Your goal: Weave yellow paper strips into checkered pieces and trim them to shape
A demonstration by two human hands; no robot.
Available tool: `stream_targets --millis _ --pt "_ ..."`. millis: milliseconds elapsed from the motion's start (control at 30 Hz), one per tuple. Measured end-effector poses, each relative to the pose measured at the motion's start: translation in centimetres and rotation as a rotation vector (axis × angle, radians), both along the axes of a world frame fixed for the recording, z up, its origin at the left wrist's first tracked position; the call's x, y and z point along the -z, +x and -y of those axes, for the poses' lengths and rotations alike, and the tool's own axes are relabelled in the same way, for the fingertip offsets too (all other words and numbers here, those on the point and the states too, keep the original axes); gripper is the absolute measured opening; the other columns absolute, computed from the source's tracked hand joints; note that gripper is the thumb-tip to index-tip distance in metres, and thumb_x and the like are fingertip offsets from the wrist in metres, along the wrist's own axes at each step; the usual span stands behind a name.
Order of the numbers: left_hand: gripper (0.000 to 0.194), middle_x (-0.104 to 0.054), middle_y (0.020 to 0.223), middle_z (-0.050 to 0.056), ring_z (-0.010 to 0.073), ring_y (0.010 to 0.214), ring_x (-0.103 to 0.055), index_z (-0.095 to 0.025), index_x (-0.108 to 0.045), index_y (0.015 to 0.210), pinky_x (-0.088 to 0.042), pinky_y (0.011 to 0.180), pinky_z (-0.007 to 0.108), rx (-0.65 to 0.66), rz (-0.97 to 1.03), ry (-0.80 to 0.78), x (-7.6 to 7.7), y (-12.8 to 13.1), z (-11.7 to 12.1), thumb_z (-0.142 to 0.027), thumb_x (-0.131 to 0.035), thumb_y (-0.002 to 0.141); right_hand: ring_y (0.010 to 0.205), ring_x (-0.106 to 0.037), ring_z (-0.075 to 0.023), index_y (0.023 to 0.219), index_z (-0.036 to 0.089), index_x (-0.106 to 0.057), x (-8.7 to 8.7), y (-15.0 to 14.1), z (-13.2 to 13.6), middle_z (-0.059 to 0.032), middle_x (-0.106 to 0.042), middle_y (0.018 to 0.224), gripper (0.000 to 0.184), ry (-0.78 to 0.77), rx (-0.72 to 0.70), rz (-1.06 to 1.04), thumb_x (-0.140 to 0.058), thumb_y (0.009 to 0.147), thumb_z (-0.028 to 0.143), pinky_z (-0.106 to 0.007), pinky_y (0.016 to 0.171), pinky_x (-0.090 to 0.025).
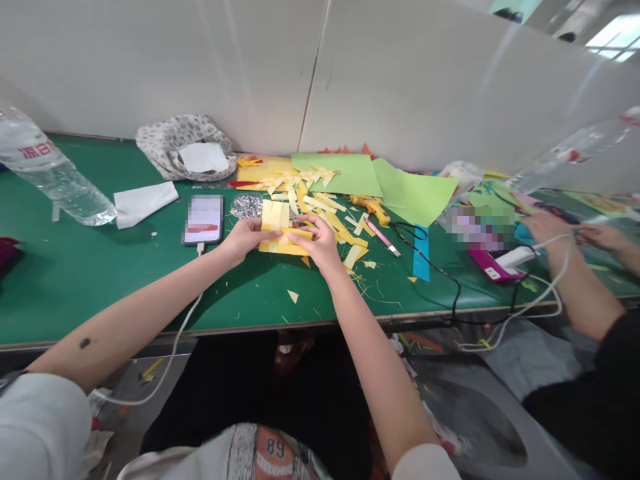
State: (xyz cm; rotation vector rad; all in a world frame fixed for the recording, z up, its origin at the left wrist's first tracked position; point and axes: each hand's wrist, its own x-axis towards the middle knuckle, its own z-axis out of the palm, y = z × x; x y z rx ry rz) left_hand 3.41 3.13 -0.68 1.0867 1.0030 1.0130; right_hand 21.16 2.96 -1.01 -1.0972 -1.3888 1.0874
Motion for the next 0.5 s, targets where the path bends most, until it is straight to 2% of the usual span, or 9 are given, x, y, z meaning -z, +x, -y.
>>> stream_targets --millis 100,267,500 --pt "0.039 -0.073 0.095 0.008 0.0191 0.08 -0.069 -0.016 -0.069 0.095 -0.055 0.074 0.031 -0.007 -0.002 -0.029 0.1 0.02 -0.08 -0.02 -0.079 0.058 0.075 -0.062 -0.0158 0.097 0.022 -0.059 0.01 0.06 -0.02 -0.0019 -0.066 0.085 0.045 0.037 0.012 0.027 -0.074 0.059 0.041 -0.029 0.065 -0.05" --pt "0.036 -0.073 0.093 0.009 0.019 0.079 -0.069 -0.015 -0.069 0.094 -0.056 0.074 0.031 -0.01 0.016 -0.065 0.18 0.07 -0.03 -0.022 -0.079 0.06 0.055 -0.054 -0.0111 0.098 0.024 -0.059 0.04 0.03 0.09 0.0006 -0.066 0.076 0.045 0.001 -0.017 0.084 -0.075 0.059 0.04 -0.028 0.055 -0.047" --pt "0.033 -0.072 0.097 0.008 0.0201 0.087 -0.068 -0.017 -0.069 0.094 -0.056 0.074 0.031 -0.02 -0.007 -0.036 0.01 0.11 0.06 -0.024 -0.077 0.063 0.068 -0.062 -0.0153 0.104 0.024 -0.055 0.41 0.12 0.06 0.0001 -0.067 0.078 0.047 0.021 0.032 0.013 -0.071 0.064 0.044 -0.031 0.065 -0.051"
